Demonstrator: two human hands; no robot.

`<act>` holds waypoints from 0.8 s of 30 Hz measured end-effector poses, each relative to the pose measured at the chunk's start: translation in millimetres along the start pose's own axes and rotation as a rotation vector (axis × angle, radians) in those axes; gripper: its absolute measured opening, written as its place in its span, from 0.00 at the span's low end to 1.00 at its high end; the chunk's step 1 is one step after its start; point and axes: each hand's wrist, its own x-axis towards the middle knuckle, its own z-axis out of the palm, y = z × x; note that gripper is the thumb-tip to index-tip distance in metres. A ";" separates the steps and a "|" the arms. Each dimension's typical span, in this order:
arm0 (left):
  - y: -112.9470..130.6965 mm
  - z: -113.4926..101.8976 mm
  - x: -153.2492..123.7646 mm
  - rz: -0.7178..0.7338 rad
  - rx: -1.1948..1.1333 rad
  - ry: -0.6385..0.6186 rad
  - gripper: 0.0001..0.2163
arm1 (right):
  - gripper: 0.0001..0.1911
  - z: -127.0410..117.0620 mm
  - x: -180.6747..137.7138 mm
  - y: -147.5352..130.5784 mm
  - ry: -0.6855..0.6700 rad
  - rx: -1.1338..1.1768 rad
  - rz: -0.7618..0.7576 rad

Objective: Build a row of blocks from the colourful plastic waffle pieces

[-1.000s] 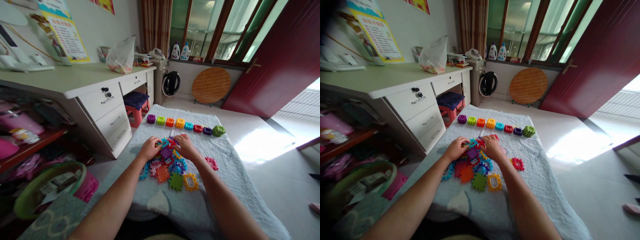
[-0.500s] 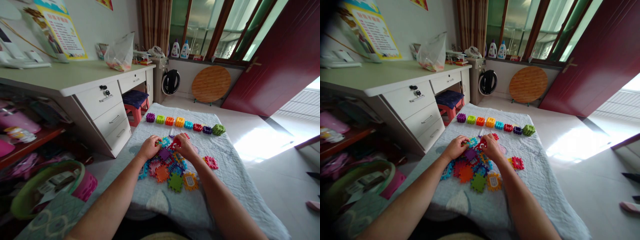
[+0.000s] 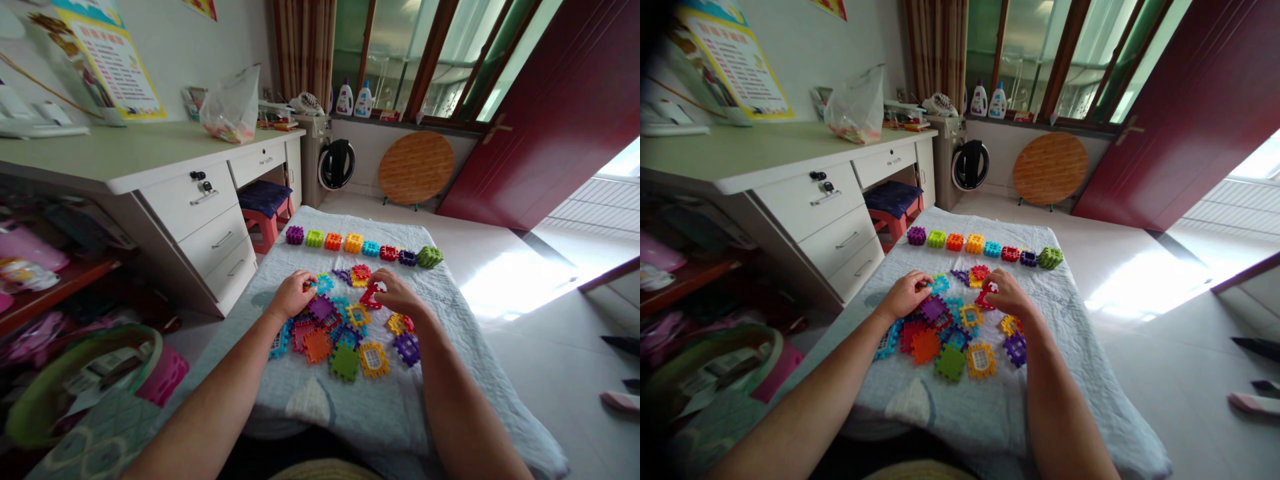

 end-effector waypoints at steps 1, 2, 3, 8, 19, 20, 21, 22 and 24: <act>0.0 0.0 0.0 0.001 0.003 0.000 0.07 | 0.12 -4.1 -1.5 -1.4 -0.015 0.013 0.007; 0.0 0.0 0.1 0.002 0.004 0.000 0.07 | 0.12 -7.3 -2.7 -2.8 -0.027 0.026 0.015; 0.0 0.1 0.1 0.003 0.005 0.000 0.07 | 0.11 -9.7 -3.6 -3.9 -0.038 0.034 0.028; -1.9 1.5 0.3 0.000 0.001 0.002 0.07 | 0.10 -13.1 -6.0 -6.3 -0.076 0.049 0.087; -3.3 2.3 0.3 0.003 0.005 -0.007 0.07 | 0.05 -2.5 -2.9 -6.4 0.063 0.257 0.026; -3.0 2.1 0.2 0.001 0.005 -0.008 0.07 | 0.06 -2.6 -2.9 -7.1 0.070 0.286 0.030; -2.8 2.0 0.1 -0.001 0.004 -0.009 0.07 | 0.07 -3.2 -3.1 -7.8 0.071 0.316 0.040; -2.7 1.8 0.0 -0.001 0.002 -0.010 0.07 | 0.07 -4.1 -3.5 -8.4 0.069 0.347 0.052; -2.5 1.4 0.0 0.000 -0.001 -0.015 0.07 | 0.08 -6.2 -4.9 -9.1 0.060 0.402 0.070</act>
